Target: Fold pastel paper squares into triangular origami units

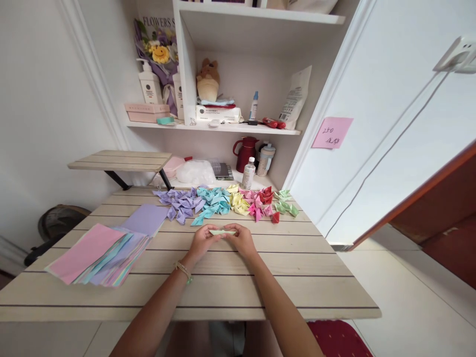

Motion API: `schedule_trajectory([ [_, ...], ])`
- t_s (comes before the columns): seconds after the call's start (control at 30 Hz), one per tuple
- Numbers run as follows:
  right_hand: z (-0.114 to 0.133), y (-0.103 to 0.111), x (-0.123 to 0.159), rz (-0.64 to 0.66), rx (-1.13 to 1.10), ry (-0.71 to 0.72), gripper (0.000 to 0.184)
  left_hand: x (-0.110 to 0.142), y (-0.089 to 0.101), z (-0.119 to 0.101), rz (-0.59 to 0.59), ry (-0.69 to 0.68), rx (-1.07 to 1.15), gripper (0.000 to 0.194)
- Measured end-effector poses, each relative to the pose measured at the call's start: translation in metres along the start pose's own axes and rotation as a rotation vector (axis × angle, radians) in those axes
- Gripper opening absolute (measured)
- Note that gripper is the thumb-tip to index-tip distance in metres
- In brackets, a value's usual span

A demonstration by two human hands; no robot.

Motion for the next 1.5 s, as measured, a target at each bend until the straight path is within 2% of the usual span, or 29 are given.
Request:
schedule_trajectory([
  [0.1, 0.000, -0.002, 0.000, 0.002, -0.039, 0.011, 0.030, 0.000, 0.000, 0.003, 0.005, 0.034, 0.063, 0.034],
  [0.23, -0.002, 0.003, -0.002, -0.002, 0.026, 0.036, 0.042, -0.002, 0.003, 0.003, -0.035, 0.017, 0.084, 0.037],
  [0.33, -0.003, 0.013, -0.004, 0.006, 0.065, 0.079, 0.035, -0.004, 0.004, 0.003, -0.051, -0.001, 0.096, 0.043],
  [0.47, -0.001, 0.021, -0.004, 0.019, 0.193, 0.152, 0.025, -0.003, 0.000, 0.002, 0.037, -0.013, 0.067, 0.047],
  [0.57, 0.001, 0.018, -0.003, 0.065, 0.306, 0.223, 0.023, -0.001, -0.003, 0.002, 0.091, -0.030, 0.062, 0.048],
  [0.83, -0.004, 0.008, 0.000, 0.121, 0.491, 0.277, 0.023, 0.003, -0.007, 0.003, 0.124, -0.036, 0.053, 0.052],
  [1.0, 0.006, 0.007, 0.002, 0.218, 0.454, 0.324, 0.027, 0.001, -0.004, 0.002, 0.091, -0.051, 0.039, 0.062],
  [1.1, 0.015, 0.016, -0.001, 0.197, 0.423, 0.288, 0.022, 0.001, -0.003, 0.001, 0.089, -0.038, 0.033, 0.068],
  [1.17, 0.018, 0.032, -0.004, 0.115, 0.406, 0.218, 0.018, 0.001, -0.003, 0.000, 0.085, -0.034, 0.018, 0.069],
  [1.23, 0.019, 0.059, -0.006, 0.005, 0.383, 0.149, 0.018, 0.002, -0.003, -0.001, 0.082, -0.034, -0.003, 0.066],
  [1.33, 0.012, 0.118, -0.001, -0.227, 0.399, 0.064, 0.018, 0.003, -0.004, -0.001, 0.081, -0.039, -0.017, 0.060],
  [1.4, 0.001, 0.163, 0.007, -0.400, 0.508, 0.006, 0.019, 0.003, -0.004, -0.001, 0.072, -0.040, -0.016, 0.057],
  [1.5, -0.021, 0.220, 0.017, -0.546, 0.650, -0.106, 0.022, 0.002, -0.003, -0.001, 0.067, -0.040, -0.025, 0.056],
])
Point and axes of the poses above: each hand's wrist, its own x-axis away from the middle knuckle, its own y-axis out of the back of the hand, z = x × y, the point moved 3 cm from there along -x, towards the middle knuckle, and after that the axes turned 3 degrees about -y, right-handed, at the moved point
